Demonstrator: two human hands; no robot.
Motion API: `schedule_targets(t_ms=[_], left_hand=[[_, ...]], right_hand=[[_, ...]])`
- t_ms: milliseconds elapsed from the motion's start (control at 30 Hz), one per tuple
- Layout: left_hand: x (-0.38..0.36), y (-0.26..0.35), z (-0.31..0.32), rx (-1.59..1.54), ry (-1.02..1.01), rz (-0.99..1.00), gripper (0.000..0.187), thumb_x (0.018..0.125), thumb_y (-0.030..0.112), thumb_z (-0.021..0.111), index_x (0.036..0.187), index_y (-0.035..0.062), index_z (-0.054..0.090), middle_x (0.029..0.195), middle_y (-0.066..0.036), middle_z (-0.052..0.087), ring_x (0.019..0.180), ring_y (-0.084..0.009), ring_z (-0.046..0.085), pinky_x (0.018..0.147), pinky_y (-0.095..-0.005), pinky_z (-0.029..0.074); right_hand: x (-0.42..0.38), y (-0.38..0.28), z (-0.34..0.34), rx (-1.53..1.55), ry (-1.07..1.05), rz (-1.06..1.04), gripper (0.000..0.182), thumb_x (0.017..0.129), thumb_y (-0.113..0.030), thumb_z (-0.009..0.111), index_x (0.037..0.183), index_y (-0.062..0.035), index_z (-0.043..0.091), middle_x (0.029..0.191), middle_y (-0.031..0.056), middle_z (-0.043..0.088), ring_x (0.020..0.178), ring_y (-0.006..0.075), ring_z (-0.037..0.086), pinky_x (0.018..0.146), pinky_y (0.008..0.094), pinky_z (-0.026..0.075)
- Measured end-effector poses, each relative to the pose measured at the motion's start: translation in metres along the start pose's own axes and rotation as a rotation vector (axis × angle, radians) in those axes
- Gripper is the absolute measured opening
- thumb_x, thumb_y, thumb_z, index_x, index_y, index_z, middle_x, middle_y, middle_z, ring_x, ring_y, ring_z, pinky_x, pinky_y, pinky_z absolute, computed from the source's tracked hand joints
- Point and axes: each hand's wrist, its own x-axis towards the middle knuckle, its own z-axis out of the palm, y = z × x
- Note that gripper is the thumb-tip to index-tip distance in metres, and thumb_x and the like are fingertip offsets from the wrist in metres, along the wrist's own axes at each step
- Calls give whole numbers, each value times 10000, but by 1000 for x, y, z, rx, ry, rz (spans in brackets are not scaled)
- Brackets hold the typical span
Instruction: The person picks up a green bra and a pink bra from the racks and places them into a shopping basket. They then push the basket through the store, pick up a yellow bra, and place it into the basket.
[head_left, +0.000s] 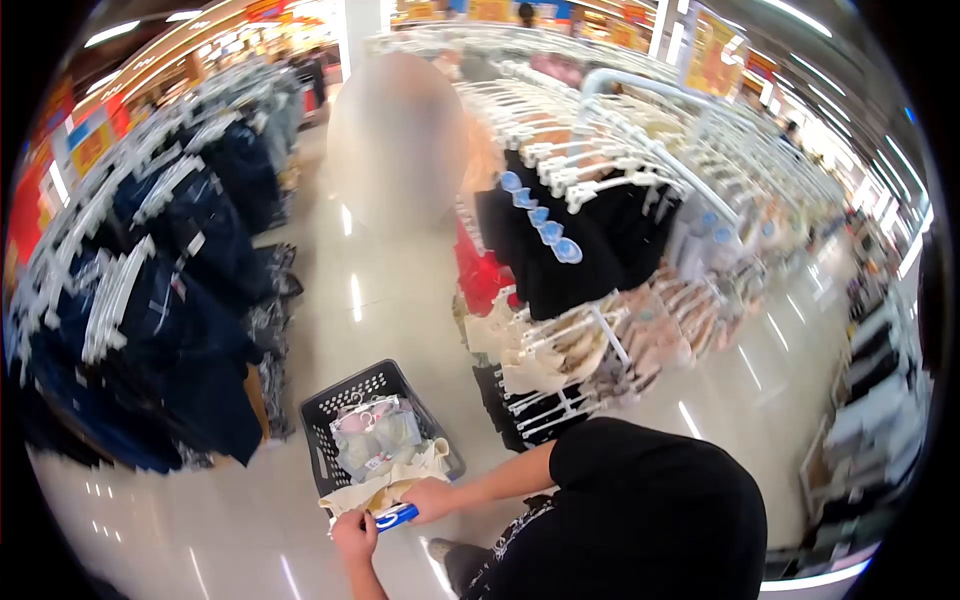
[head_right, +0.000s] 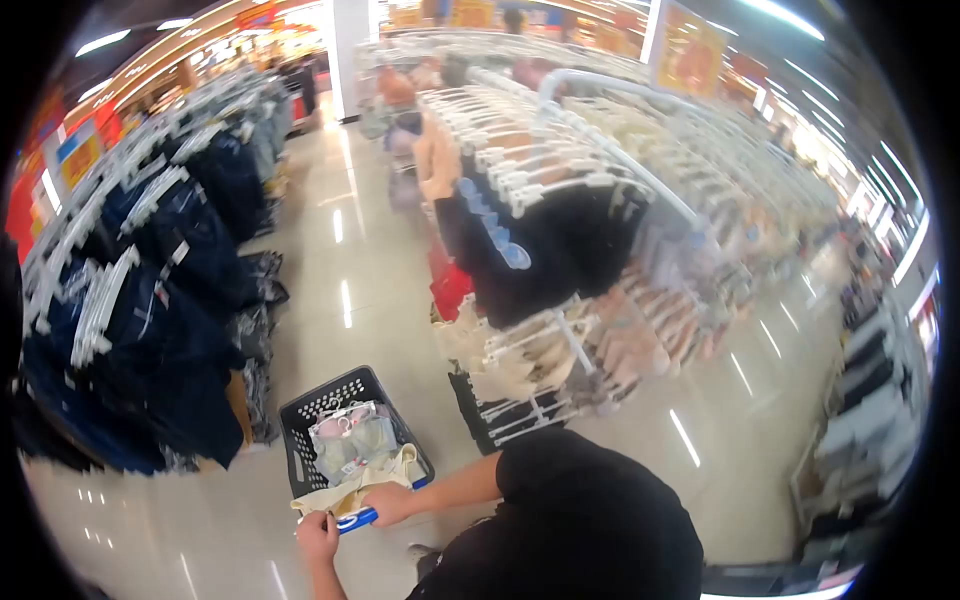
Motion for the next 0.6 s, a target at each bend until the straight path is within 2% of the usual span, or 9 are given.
schedule_targets(t_ms=[167,300,433,467,600], left_hand=[[59,-22,-12,1,-99,64,190,708,185,567,601,27,561,606,-138,555,562,-314,539,533,-392,422],[99,-27,-20,21,-219,60,241,725,228,551,611,16,569,628,-159,565,574,-334,547,541,-398,428],[151,-56,1,-12,-219,143,248,736,229,549,615,14,573,632,-163,566,578,-339,550,543,-408,425],[162,-63,6,-16,-231,138,253,741,230,547,613,13,573,628,-166,565,575,-339,549,542,-409,424],[203,-61,5,6,-286,128,267,749,234,545,609,10,575,619,-170,562,566,-339,549,542,-410,424]], right_hand=[[44,4,-6,-47,111,87,273,565,-303,622,716,-75,611,713,130,602,703,319,591,633,423,465],[63,6,-19,-4,247,63,290,561,-328,658,674,-71,587,715,128,587,696,321,585,621,418,462],[103,29,-34,-33,286,60,322,544,-340,667,686,-60,595,771,127,578,709,325,581,631,416,465],[112,32,-40,-27,282,91,338,531,-320,665,721,-45,617,754,149,602,710,333,588,641,425,472],[139,43,-56,-62,311,111,331,535,-316,665,709,-37,621,751,157,603,707,328,593,636,415,479]])
